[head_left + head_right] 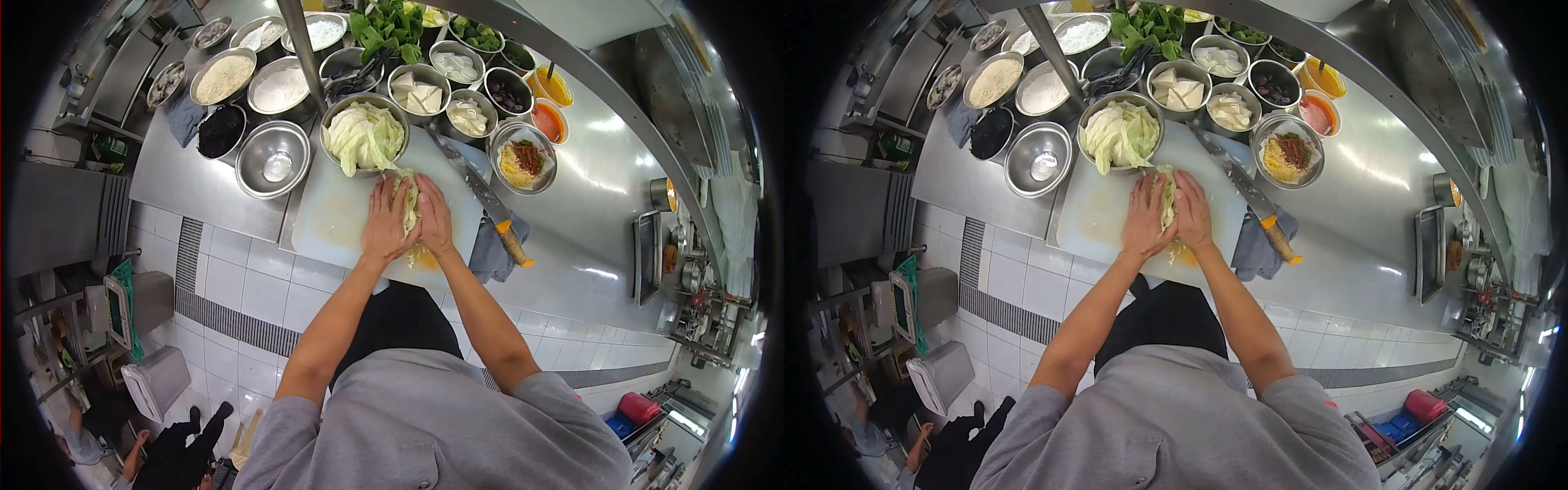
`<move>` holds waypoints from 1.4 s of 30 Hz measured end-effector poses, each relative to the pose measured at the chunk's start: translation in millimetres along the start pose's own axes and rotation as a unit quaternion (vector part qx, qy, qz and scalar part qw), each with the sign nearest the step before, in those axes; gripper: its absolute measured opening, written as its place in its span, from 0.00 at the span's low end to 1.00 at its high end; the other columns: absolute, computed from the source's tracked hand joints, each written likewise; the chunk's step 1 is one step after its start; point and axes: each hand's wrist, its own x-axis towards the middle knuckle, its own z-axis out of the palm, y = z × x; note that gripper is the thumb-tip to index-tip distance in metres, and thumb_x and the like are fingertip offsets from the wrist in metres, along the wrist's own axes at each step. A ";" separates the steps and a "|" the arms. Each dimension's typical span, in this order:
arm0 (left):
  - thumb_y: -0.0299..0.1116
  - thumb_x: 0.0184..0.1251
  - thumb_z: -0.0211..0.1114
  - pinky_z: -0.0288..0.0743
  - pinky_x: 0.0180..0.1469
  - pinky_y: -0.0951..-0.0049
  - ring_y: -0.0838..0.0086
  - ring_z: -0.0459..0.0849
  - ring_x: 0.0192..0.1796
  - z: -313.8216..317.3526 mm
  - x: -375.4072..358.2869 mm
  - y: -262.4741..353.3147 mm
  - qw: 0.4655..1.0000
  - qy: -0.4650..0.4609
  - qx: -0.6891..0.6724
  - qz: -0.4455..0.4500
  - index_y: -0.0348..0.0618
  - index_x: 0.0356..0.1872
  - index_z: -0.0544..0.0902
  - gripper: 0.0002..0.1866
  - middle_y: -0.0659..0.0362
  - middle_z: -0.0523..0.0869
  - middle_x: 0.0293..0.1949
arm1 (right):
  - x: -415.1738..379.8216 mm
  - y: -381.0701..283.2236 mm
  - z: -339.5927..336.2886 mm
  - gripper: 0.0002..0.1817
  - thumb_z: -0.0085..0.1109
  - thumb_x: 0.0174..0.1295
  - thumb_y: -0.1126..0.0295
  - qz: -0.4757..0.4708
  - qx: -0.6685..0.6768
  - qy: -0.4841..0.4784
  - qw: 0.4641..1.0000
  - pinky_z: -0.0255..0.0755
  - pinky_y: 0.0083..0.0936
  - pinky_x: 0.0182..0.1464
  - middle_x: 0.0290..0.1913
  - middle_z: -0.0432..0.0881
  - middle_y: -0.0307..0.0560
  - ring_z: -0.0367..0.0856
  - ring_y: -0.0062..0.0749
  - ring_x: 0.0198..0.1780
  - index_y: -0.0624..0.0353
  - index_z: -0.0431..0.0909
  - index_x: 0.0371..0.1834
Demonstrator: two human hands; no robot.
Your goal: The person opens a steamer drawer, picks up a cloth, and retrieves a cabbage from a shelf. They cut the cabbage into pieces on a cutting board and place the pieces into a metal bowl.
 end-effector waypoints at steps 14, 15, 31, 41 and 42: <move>0.32 0.57 0.66 0.70 0.63 0.58 0.47 0.77 0.60 2.7 45.1 70.8 0.924 0.201 -0.322 -0.042 0.41 0.54 0.82 0.21 0.42 0.79 0.57 | 17.5 -44.3 -15.0 0.17 0.49 0.73 0.62 0.186 0.376 0.237 0.876 0.69 0.20 0.55 0.49 0.81 0.41 0.77 0.24 0.50 0.64 0.79 0.53; 0.32 0.57 0.67 0.71 0.62 0.58 0.47 0.78 0.60 -11.8 56.5 79.1 0.928 0.211 -0.306 -0.019 0.41 0.53 0.82 0.20 0.42 0.78 0.57 | 30.1 -58.3 -21.5 0.17 0.47 0.74 0.61 0.162 0.401 0.226 0.873 0.68 0.21 0.56 0.49 0.80 0.41 0.77 0.25 0.50 0.63 0.79 0.52; 0.31 0.62 0.62 0.72 0.55 0.56 0.53 0.77 0.49 -83.1 139.0 -8.1 0.958 0.277 0.067 -0.030 0.43 0.44 0.84 0.10 0.51 0.83 0.43 | 184.1 -70.7 30.8 0.15 0.55 0.72 0.60 0.137 0.251 -0.016 0.958 0.68 0.18 0.33 0.30 0.78 0.37 0.73 0.16 0.30 0.63 0.78 0.37; 0.41 0.59 0.60 0.66 0.55 0.55 0.51 0.74 0.57 -78.0 143.9 -20.0 0.977 0.084 0.193 -0.042 0.40 0.52 0.81 0.22 0.49 0.79 0.54 | 162.0 -79.9 15.2 0.22 0.50 0.73 0.55 -0.053 0.090 -0.012 0.994 0.71 0.30 0.56 0.50 0.81 0.54 0.80 0.40 0.50 0.63 0.77 0.57; 0.44 0.58 0.62 0.66 0.58 0.55 0.51 0.73 0.59 -79.7 143.2 -24.3 0.969 0.069 0.235 -0.015 0.39 0.56 0.78 0.27 0.49 0.77 0.57 | 161.7 -81.2 15.5 0.23 0.49 0.74 0.56 -0.135 0.031 0.018 0.990 0.69 0.32 0.61 0.57 0.78 0.57 0.78 0.45 0.57 0.63 0.76 0.59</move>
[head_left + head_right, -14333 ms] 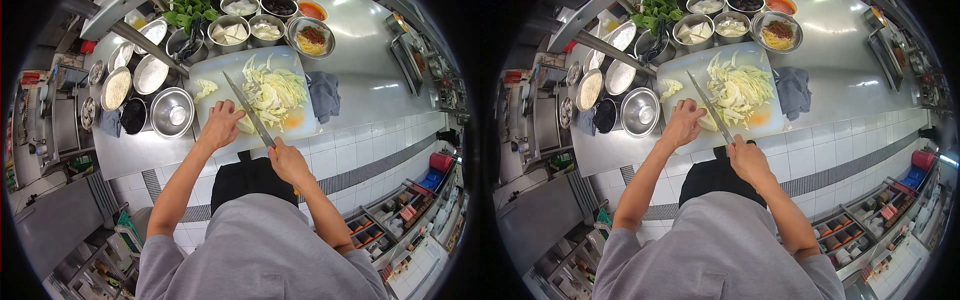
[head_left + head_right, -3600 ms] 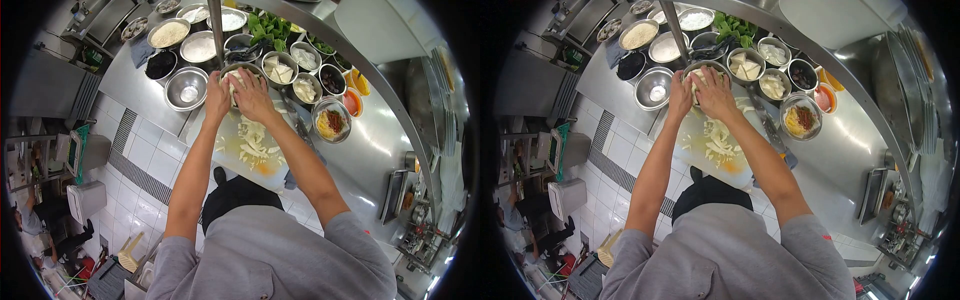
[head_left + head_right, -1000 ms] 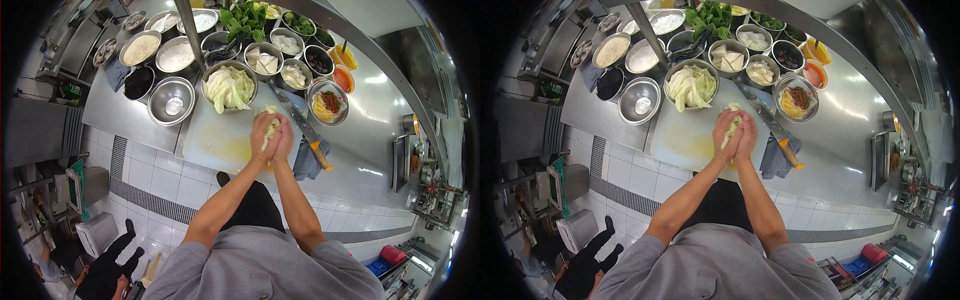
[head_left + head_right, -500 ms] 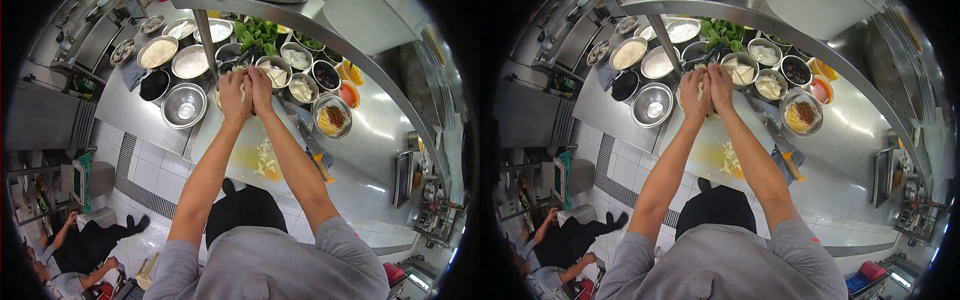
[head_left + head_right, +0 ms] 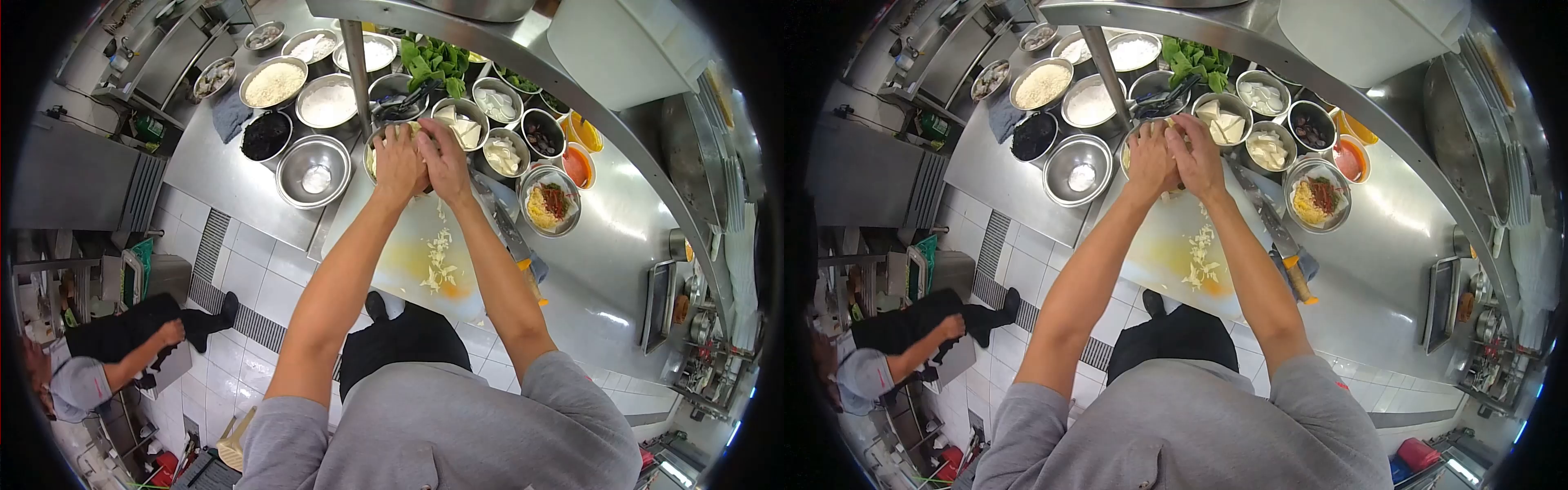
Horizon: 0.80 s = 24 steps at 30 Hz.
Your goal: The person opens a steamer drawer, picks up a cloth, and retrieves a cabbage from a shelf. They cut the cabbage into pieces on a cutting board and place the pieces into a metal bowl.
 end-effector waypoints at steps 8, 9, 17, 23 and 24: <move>0.58 0.52 0.69 0.56 0.71 0.47 0.60 0.60 0.77 -74.4 24.3 -49.9 0.915 -0.338 -0.216 0.034 0.43 0.75 0.58 0.52 0.49 0.61 0.76 | -3.8 6.0 7.1 0.25 0.44 0.75 0.59 -0.031 -0.003 -0.079 0.996 0.63 0.37 0.69 0.66 0.70 0.60 0.70 0.54 0.67 0.64 0.67 0.69; 0.58 0.52 0.69 0.56 0.71 0.47 0.60 0.60 0.77 -70.7 19.7 -54.1 0.915 -0.338 -0.215 0.035 0.43 0.75 0.58 0.52 0.49 0.61 0.76 | -3.9 6.3 7.7 0.25 0.45 0.75 0.60 -0.038 -0.036 -0.095 0.994 0.64 0.38 0.68 0.65 0.71 0.61 0.70 0.55 0.66 0.65 0.67 0.68; 0.47 0.76 0.46 0.61 0.63 0.47 0.57 0.74 0.64 -19.7 -31.9 -30.7 0.985 -0.018 -0.171 0.024 0.41 0.64 0.69 0.25 0.50 0.76 0.61 | -3.9 11.3 8.8 0.20 0.50 0.67 0.68 -0.078 -0.124 -0.150 0.978 0.69 0.43 0.62 0.57 0.76 0.62 0.75 0.57 0.59 0.67 0.70 0.59; 0.54 0.76 0.48 0.60 0.65 0.46 0.55 0.74 0.65 -20.3 -21.7 -38.7 0.968 -0.051 -0.246 -0.024 0.42 0.64 0.71 0.28 0.50 0.78 0.60 | 10.5 2.9 -2.0 0.24 0.55 0.68 0.63 0.071 0.000 -0.194 0.978 0.69 0.33 0.64 0.61 0.77 0.58 0.77 0.48 0.62 0.64 0.73 0.64; 0.55 0.76 0.48 0.57 0.68 0.47 0.57 0.71 0.68 -23.7 -20.0 -40.9 0.958 -0.071 -0.276 -0.033 0.43 0.66 0.69 0.30 0.49 0.75 0.64 | 12.2 -9.6 -12.6 0.25 0.56 0.70 0.61 0.156 0.044 -0.214 0.963 0.67 0.27 0.66 0.67 0.75 0.53 0.76 0.37 0.64 0.60 0.72 0.67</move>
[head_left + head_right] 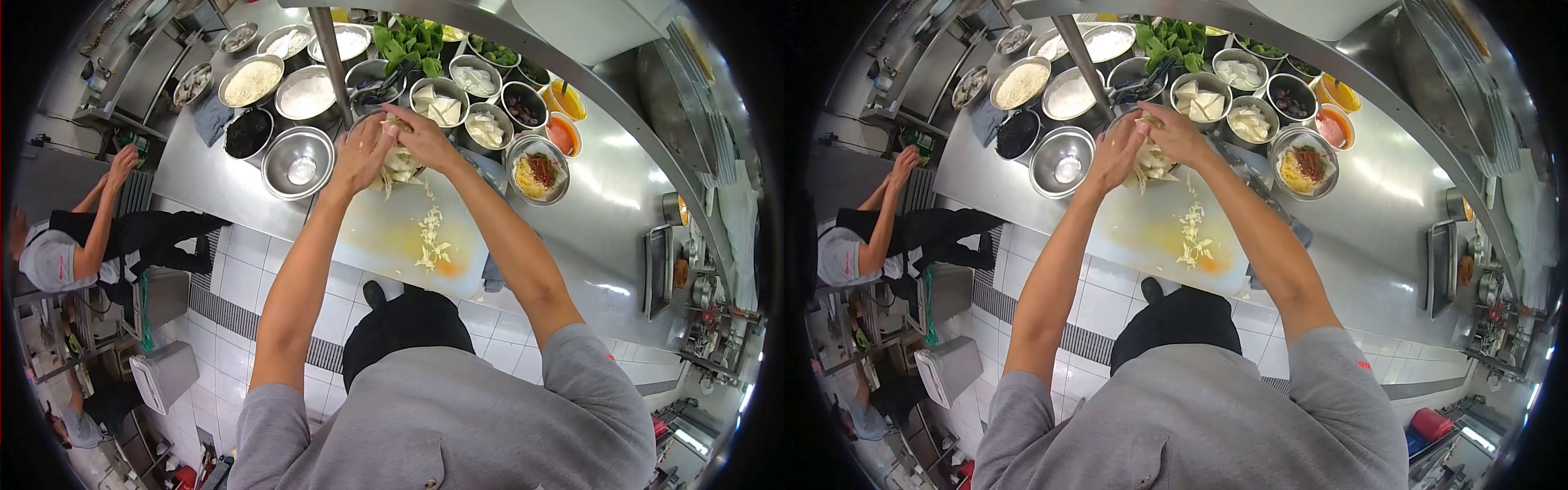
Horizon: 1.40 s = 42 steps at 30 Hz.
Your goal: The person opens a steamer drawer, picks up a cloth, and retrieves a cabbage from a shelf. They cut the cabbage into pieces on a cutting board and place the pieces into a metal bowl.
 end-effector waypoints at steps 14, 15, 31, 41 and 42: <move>0.66 0.36 0.78 0.47 0.74 0.37 0.51 0.54 0.78 -27.5 -34.7 -7.9 0.953 -0.045 0.164 0.252 0.58 0.77 0.57 0.63 0.50 0.54 0.78 | -244.9 68.1 -63.7 0.27 0.58 0.56 0.75 0.017 -0.369 0.156 0.916 0.66 0.45 0.65 0.62 0.73 0.56 0.72 0.55 0.63 0.55 0.75 0.62; 0.66 0.36 0.78 0.47 0.74 0.37 0.51 0.54 0.78 -25.5 -28.2 -3.9 0.952 -0.045 0.164 0.254 0.58 0.77 0.57 0.63 0.50 0.54 0.78 | -256.1 80.6 -65.6 0.27 0.58 0.56 0.75 0.017 -0.369 0.158 0.916 0.66 0.45 0.65 0.62 0.73 0.56 0.72 0.55 0.63 0.55 0.75 0.62; 0.68 0.35 0.77 0.46 0.70 0.34 0.51 0.54 0.78 -15.8 -18.5 21.2 0.967 -0.019 0.162 0.194 0.57 0.77 0.56 0.64 0.49 0.53 0.78 | -287.0 95.2 -63.1 0.32 0.62 0.48 0.75 0.180 -0.425 0.212 0.862 0.69 0.46 0.57 0.53 0.76 0.51 0.76 0.49 0.54 0.54 0.73 0.62; 0.71 0.39 0.73 0.56 0.69 0.44 0.49 0.61 0.72 0.5 -72.2 7.9 0.942 0.089 0.107 0.306 0.55 0.73 0.64 0.58 0.44 0.56 0.75 | -315.0 61.7 -62.0 0.26 0.61 0.52 0.73 0.080 -0.411 0.230 0.879 0.79 0.35 0.35 0.43 0.81 0.48 0.83 0.43 0.35 0.52 0.79 0.59; 0.71 0.42 0.72 0.57 0.68 0.46 0.49 0.63 0.70 18.6 -95.8 3.5 0.943 0.042 0.065 0.325 0.53 0.72 0.65 0.56 0.44 0.57 0.74 | -325.4 58.4 -56.5 0.26 0.61 0.52 0.73 0.080 -0.411 0.230 0.878 0.79 0.35 0.35 0.43 0.81 0.48 0.83 0.43 0.35 0.52 0.79 0.59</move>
